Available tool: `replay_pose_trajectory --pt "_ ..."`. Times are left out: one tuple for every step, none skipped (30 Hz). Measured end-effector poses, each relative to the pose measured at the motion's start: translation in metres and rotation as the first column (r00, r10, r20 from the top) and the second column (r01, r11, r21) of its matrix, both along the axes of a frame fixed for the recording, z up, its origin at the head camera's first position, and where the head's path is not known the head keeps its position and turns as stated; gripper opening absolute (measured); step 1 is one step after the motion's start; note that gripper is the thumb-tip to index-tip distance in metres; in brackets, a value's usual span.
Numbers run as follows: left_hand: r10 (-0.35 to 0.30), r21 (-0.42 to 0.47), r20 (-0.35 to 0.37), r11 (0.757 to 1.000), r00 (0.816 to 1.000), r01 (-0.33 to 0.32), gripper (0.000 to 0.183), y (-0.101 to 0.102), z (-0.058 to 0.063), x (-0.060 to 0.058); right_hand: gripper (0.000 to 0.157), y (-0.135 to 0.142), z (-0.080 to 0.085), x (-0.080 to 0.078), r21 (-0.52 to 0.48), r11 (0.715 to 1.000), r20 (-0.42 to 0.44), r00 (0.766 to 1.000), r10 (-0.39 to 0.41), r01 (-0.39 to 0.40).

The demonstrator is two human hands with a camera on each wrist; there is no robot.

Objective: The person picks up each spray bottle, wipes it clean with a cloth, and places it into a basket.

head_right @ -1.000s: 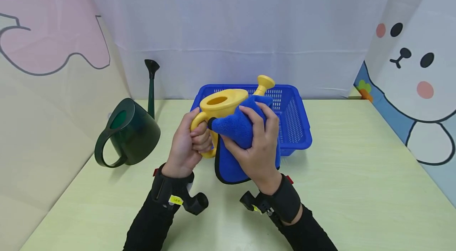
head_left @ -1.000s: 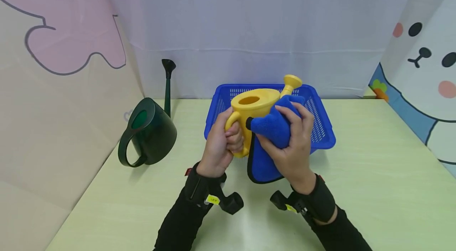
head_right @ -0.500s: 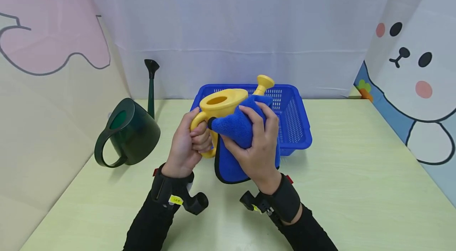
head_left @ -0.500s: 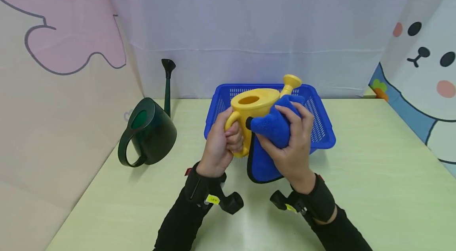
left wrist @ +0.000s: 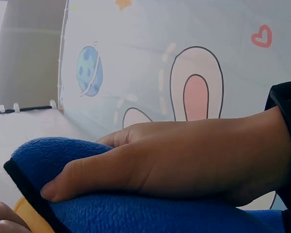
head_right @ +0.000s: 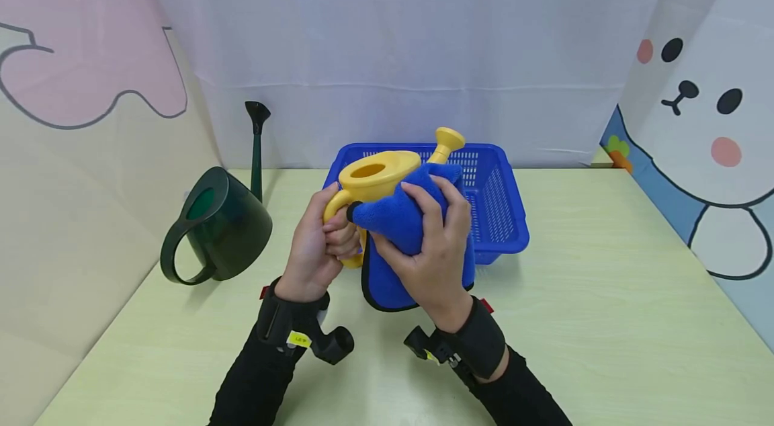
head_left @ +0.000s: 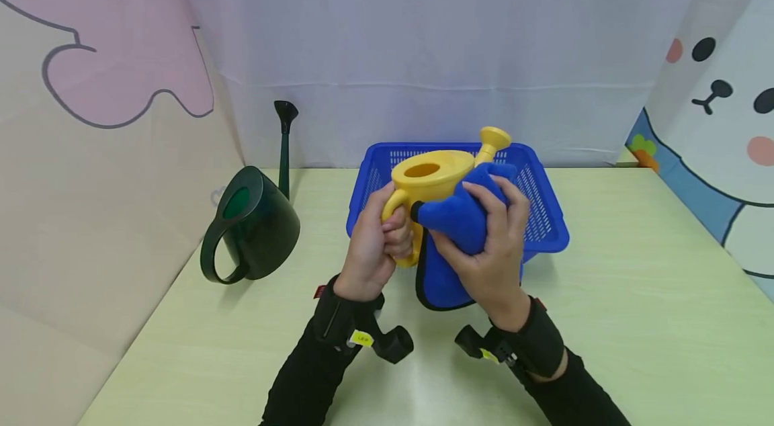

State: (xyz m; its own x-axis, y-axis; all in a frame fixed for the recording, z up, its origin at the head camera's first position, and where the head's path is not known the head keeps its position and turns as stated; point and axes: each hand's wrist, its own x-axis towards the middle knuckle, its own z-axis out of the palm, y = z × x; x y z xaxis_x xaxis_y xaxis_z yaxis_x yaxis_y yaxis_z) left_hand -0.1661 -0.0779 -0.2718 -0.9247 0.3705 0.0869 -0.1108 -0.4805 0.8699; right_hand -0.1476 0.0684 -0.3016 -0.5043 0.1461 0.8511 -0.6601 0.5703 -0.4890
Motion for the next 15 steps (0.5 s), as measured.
replay_pose_trajectory --pt "0.01 0.003 0.017 1.0 1.0 -0.01 0.045 0.001 0.0 0.0 0.064 -0.002 -0.001 0.001 0.018 1.0 -0.024 0.999 -0.022 0.023" --pt "0.018 0.006 0.034 1.0 0.999 -0.018 0.043 0.001 0.0 0.001 0.062 -0.004 -0.003 0.001 0.041 0.998 -0.053 0.997 -0.048 0.05" --pt "0.027 0.007 0.05 1.0 0.998 -0.027 0.041 0.002 0.0 0.001 0.06 -0.007 -0.005 0.002 0.064 0.995 -0.085 0.994 -0.073 0.078" --pt "0.035 0.006 0.061 0.999 0.998 -0.035 0.039 0.002 0.0 0.001 0.058 -0.009 -0.006 0.003 0.086 0.99 -0.119 0.988 -0.097 0.108" --pt "0.039 0.004 0.07 0.999 0.997 -0.039 0.038 0.003 0.0 0.001 0.056 -0.011 -0.007 0.003 0.108 0.985 -0.15 0.982 -0.118 0.135" --pt "0.04 0.005 0.071 0.999 0.997 -0.041 0.038 0.003 0.0 0.001 0.055 -0.012 -0.008 0.004 0.124 0.981 -0.175 0.976 -0.129 0.152" --pt "0.039 0.006 0.072 0.999 0.997 -0.039 0.039 0.003 0.0 0.001 0.054 -0.013 -0.008 0.004 0.134 0.978 -0.196 0.972 -0.133 0.161" --pt "0.033 0.01 0.069 0.999 0.997 -0.034 0.041 0.003 0.0 0.001 0.053 -0.013 -0.008 0.004 0.139 0.977 -0.204 0.97 -0.13 0.16" --pt "0.028 0.014 0.067 0.999 0.997 -0.029 0.042 0.002 0.0 0.001 0.053 -0.011 -0.007 0.003 0.138 0.979 -0.201 0.972 -0.12 0.15" --pt "0.02 0.015 0.059 1.0 0.998 -0.021 0.044 0.001 0.0 0.001 0.053 -0.01 -0.006 0.003 0.127 0.983 -0.188 0.977 -0.106 0.131" --pt "0.011 0.016 0.045 1.0 0.999 -0.011 0.046 0.001 0.0 0.001 0.054 -0.007 -0.005 0.002 0.11 0.988 -0.165 0.983 -0.085 0.104" --pt "0.001 0.016 0.032 1.0 0.999 -0.002 0.047 0.0 0.001 0.001 0.056 -0.004 -0.004 0.001 0.084 0.994 -0.136 0.989 -0.062 0.074" --pt "-0.006 0.011 0.021 1.0 1.0 0.006 0.048 -0.001 0.001 0.0 0.058 -0.001 -0.002 0.0 0.051 0.998 -0.107 0.994 -0.036 0.041" --pt "-0.013 0.006 0.009 1.0 1.0 0.013 0.048 -0.002 0.001 0.0 0.061 0.003 -0.001 -0.002 0.017 1.0 -0.071 0.997 -0.011 0.012" --pt "-0.018 -0.002 -0.005 1.0 1.0 0.018 0.049 -0.002 0.001 0.001 0.064 0.007 0.001 -0.003 -0.018 1.0 -0.035 0.999 0.018 -0.019"
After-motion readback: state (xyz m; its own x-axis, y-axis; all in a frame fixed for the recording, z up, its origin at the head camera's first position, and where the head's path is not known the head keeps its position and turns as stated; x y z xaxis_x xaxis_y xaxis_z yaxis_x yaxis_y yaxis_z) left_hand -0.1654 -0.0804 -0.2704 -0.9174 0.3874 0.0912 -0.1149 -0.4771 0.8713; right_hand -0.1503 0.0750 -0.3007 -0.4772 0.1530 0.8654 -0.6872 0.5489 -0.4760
